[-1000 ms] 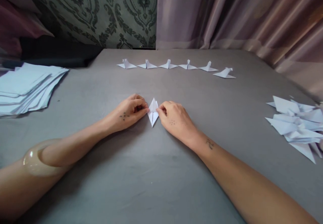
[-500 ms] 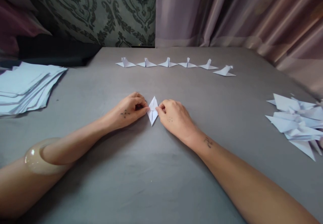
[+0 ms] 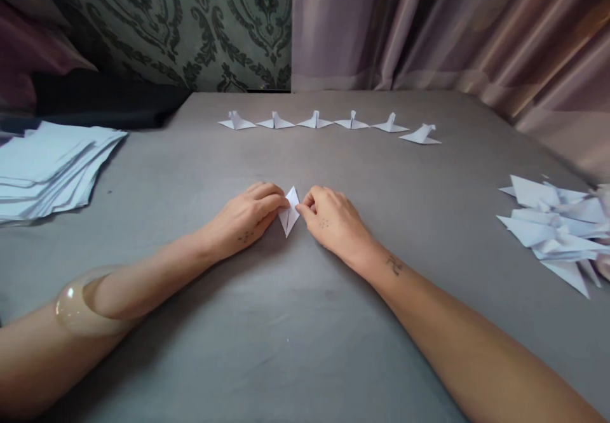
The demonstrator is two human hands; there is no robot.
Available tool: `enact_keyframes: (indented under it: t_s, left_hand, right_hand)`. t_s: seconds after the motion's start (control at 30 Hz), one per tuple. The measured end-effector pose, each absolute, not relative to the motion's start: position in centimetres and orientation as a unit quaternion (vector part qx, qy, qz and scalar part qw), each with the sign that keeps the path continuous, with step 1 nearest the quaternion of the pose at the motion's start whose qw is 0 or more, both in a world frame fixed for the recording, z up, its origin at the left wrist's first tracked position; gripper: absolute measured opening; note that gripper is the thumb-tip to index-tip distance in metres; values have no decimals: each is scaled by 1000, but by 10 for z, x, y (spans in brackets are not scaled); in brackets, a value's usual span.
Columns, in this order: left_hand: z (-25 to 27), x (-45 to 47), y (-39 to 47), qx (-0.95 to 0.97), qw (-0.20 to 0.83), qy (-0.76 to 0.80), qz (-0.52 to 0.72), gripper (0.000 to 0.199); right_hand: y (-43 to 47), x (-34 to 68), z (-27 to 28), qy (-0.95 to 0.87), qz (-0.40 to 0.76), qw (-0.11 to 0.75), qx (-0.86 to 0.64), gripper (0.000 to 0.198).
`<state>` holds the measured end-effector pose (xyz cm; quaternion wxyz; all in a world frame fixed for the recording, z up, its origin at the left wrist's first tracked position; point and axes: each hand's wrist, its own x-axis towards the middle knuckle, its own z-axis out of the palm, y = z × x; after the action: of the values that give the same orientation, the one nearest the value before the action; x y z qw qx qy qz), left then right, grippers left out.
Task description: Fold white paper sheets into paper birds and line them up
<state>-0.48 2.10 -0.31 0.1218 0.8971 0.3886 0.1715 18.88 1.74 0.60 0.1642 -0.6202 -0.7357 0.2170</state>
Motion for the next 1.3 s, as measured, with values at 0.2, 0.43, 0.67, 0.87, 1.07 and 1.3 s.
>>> enact_keyframes:
  t_s: [0.2,0.43,0.67,0.87,1.07,1.3]
  left_hand:
    - [7,-3,13,934,11,349,71,32]
    - [8,-4,8,930,-11,366,42,33]
    - [12,-14,10,917,38,390,82,36]
    - [8,-16,16,899,102,399,147,37]
    - [6,-17,30,742,327,528,251,31]
    - [1,-5,30,745,285,539,271,26]
  right_hand:
    - [8,190,-3,-785,173,242,-544,10]
    - [-13,190,1,-859,44,126,-495,31]
    - [-14,194,4,-860,2,107,-499,30]
    - [-13,194,8,-859,-14,68,-508,30]
    - [-13,192,7,-849,-4,87,-521,29]
    - [-14,191,1,-841,6,132,-524,27]
